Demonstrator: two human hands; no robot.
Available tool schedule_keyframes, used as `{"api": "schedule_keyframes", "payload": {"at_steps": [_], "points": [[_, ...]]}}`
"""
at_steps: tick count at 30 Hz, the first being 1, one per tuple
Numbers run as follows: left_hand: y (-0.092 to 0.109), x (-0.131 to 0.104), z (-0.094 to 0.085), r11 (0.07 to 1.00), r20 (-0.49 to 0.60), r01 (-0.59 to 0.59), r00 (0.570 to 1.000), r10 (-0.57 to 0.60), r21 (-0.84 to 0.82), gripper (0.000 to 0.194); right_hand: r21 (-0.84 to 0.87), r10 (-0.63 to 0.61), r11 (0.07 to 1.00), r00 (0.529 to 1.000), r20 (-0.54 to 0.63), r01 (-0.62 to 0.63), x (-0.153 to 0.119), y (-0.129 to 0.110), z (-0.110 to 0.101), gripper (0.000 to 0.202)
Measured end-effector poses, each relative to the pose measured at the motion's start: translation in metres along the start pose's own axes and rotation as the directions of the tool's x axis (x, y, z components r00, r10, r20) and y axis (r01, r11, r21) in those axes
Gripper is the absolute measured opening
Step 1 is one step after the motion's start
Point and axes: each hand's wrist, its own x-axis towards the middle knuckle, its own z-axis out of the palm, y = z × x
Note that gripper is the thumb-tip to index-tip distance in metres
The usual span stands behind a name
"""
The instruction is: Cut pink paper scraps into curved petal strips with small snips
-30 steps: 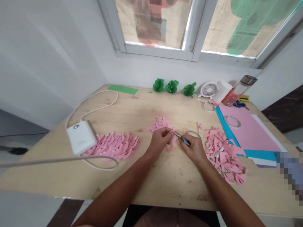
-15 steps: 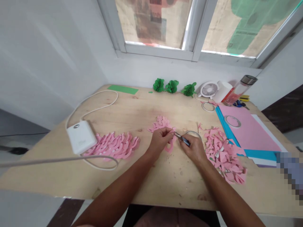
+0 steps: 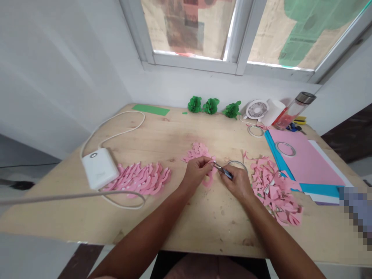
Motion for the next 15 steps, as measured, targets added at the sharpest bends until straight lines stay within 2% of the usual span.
{"api": "schedule_keyframes", "payload": {"at_steps": [15], "points": [[-0.0009, -0.0004, -0.0002, 1.0, 0.002, 0.008, 1.0, -0.008, 0.007, 0.014, 0.017, 0.003, 1.0, 1.0, 0.009, -0.003, 0.0005, -0.0004, -0.0008, 0.017]]}}
